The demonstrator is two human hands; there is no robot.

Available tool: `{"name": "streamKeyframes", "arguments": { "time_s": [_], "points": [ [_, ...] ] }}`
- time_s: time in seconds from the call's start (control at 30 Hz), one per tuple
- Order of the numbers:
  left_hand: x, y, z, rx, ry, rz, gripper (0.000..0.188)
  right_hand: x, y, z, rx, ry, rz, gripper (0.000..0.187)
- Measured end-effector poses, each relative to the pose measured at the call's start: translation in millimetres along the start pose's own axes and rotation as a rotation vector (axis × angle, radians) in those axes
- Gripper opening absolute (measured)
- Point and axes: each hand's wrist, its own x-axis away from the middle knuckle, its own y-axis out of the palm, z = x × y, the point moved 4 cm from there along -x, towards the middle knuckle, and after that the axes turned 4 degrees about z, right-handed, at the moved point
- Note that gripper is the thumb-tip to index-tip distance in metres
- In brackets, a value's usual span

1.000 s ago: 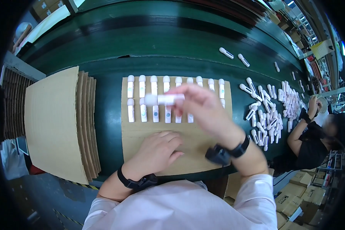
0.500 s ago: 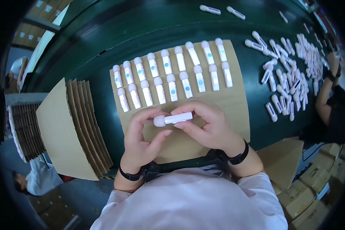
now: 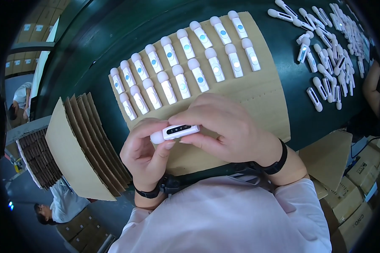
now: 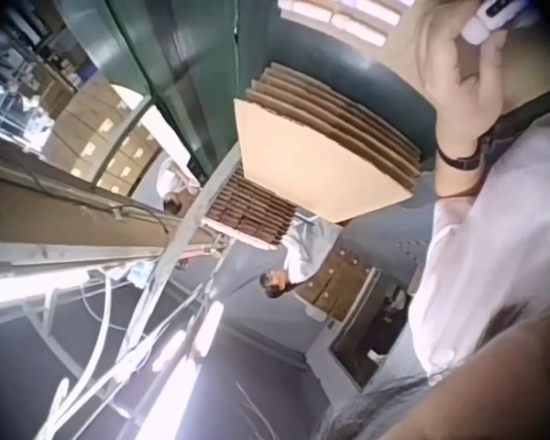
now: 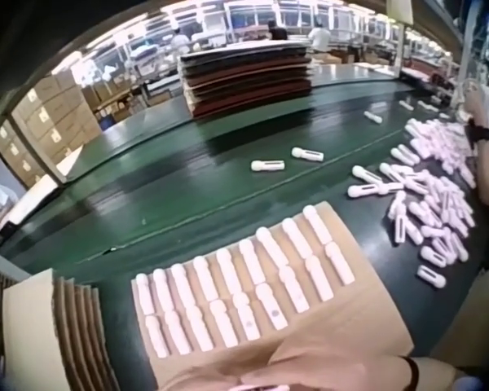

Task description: The person picks up white electronic devices from a pile, turns them over to inspect them, and arranges them into rows on a cardboard sheet.

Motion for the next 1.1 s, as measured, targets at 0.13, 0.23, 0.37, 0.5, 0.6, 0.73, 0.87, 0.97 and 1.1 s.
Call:
{"name": "streamKeyframes", "arguments": {
  "time_s": [0.13, 0.23, 0.37, 0.5, 0.6, 0.73, 0.87, 0.97, 1.1],
  "points": [
    [-2.6, -0.3, 0.6, 0.015, 0.075, 0.025, 0.027, 0.4, 0.3, 0.7, -0.005, 0.017, 0.011, 0.032],
    [-3.0, 0.8, 1.8, 0.005, 0.111, 0.030, 0.027, 0.5, 0.4, 1.7, -0.006, 0.009, 0.008, 0.032],
    [-3.1, 1.8, 2.8, -0.018, 0.131, 0.032, 0.028, 0.6, 0.9, 2.1, -0.012, 0.003, 0.019, 0.030],
    [-4.0, 2.2, 2.8, -0.018, 0.138, 0.034, 0.028, 0.4, 0.4, 1.7, -0.008, -0.005, 0.020, 0.030],
    [-3.5, 1.7, 2.0, -0.016, 0.142, 0.029, 0.027, 0.5, 0.6, 1.1, 0.004, -0.009, 0.010, 0.030],
    [-1.8, 0.0, -1.5, 0.042, 0.078, 0.037, 0.027, 0.0, 0.7, -0.2, 0.018, -0.032, -0.001, 0.030],
    [-3.7, 8.0, -4.5, 0.051, 0.067, 0.021, 0.027, 0.6, -0.8, -0.1, -0.155, 0.033, 0.092, 0.032],
    [-5.7, 12.7, -2.6, 0.017, 0.158, -0.022, 0.029, 2.7, 3.6, -1.7, -0.058, -0.059, 0.009, 0.033],
    [-3.8, 8.3, 5.5, -0.213, 0.265, 0.039, 0.029, 3.1, 3.5, -1.6, -0.096, 0.001, -0.073, 0.031]
  ]
}}
